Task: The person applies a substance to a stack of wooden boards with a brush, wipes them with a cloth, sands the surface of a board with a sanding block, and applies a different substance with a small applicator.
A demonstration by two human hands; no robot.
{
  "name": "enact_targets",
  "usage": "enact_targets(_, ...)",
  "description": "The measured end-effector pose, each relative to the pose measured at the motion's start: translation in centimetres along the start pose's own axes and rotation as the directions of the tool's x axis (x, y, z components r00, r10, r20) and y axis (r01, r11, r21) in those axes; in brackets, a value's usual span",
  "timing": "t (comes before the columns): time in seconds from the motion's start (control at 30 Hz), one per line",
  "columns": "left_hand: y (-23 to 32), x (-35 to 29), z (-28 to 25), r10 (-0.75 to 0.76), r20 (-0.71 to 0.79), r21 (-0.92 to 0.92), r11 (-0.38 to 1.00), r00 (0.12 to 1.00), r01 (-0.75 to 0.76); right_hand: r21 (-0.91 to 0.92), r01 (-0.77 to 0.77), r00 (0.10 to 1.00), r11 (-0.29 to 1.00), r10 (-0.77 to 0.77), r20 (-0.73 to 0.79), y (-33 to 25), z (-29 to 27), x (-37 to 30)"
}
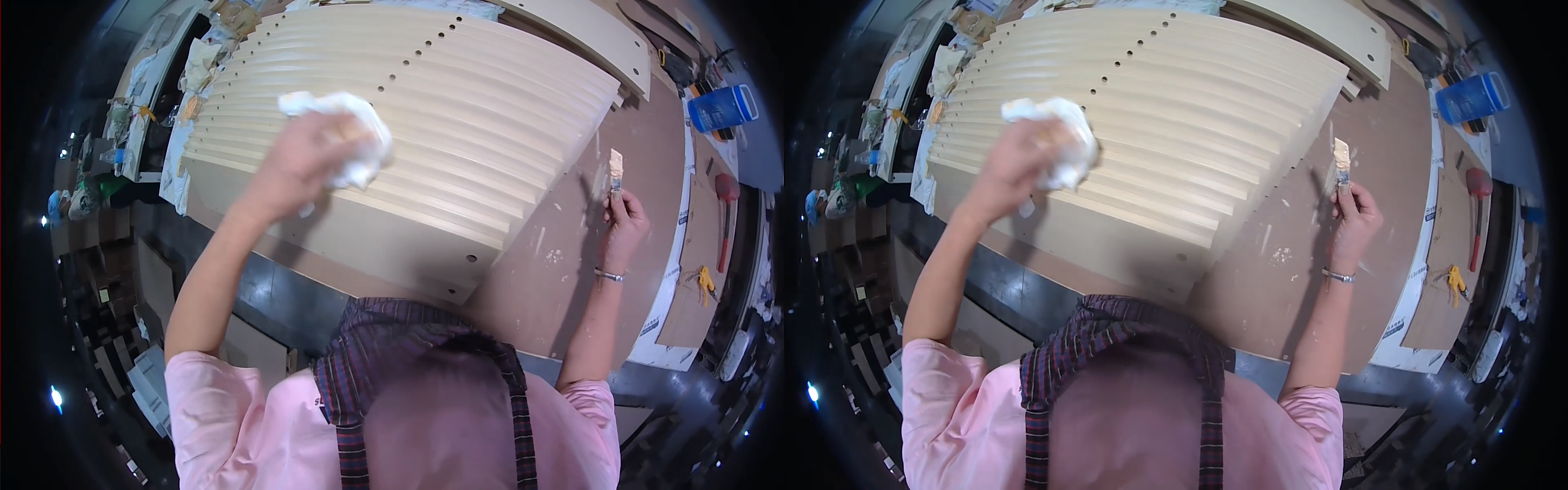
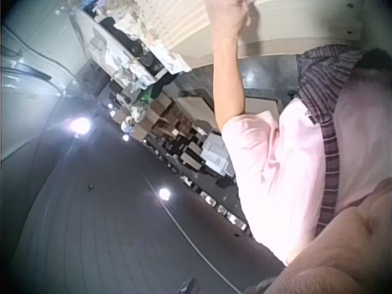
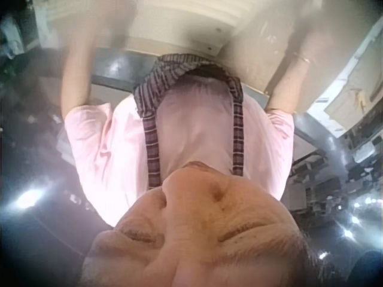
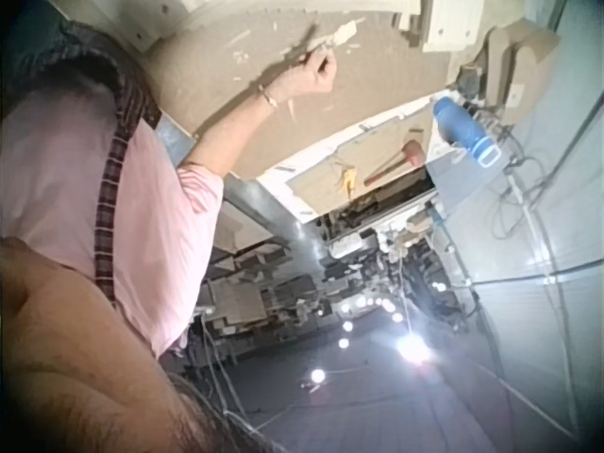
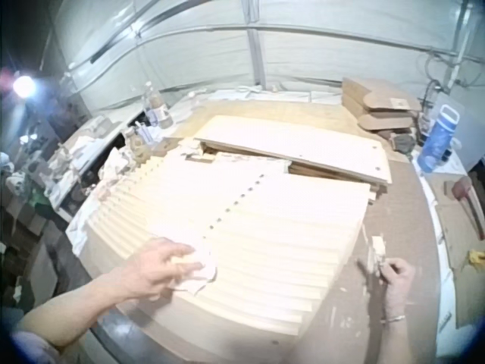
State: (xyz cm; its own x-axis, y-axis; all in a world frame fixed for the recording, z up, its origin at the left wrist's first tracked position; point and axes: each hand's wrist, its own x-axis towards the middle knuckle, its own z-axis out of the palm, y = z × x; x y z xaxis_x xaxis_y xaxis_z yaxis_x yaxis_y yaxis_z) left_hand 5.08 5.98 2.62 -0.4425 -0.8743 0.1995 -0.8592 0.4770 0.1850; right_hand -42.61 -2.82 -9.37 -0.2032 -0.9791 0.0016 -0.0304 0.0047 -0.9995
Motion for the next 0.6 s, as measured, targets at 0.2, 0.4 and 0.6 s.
enact_targets(0.2, -9.6, -7.2, -4.7, -0.25, -0.101, 0.279, 0.922, 0.963, 0.269, 0.021, 0.013, 1.0, 1.0, -0.013, -0.01, 0.9, -0.7, -0.4)
enact_targets(0.4, -5.2, -1.9, -5.1, -0.201, -0.316, 0.067, 0.97, 0.927, 0.233, 0.009, -0.061, 0.996, 0.998, 0.062, -0.07, 0.6, -0.9, -1.0)
enact_targets(0.6, -0.9, -1.1, 2.3, -0.139, -0.19, -0.003, 0.99, 0.972, 0.141, 0.009, -0.095, 0.995, 0.995, 0.095, -0.042, -2.0, 3.0, -1.4)
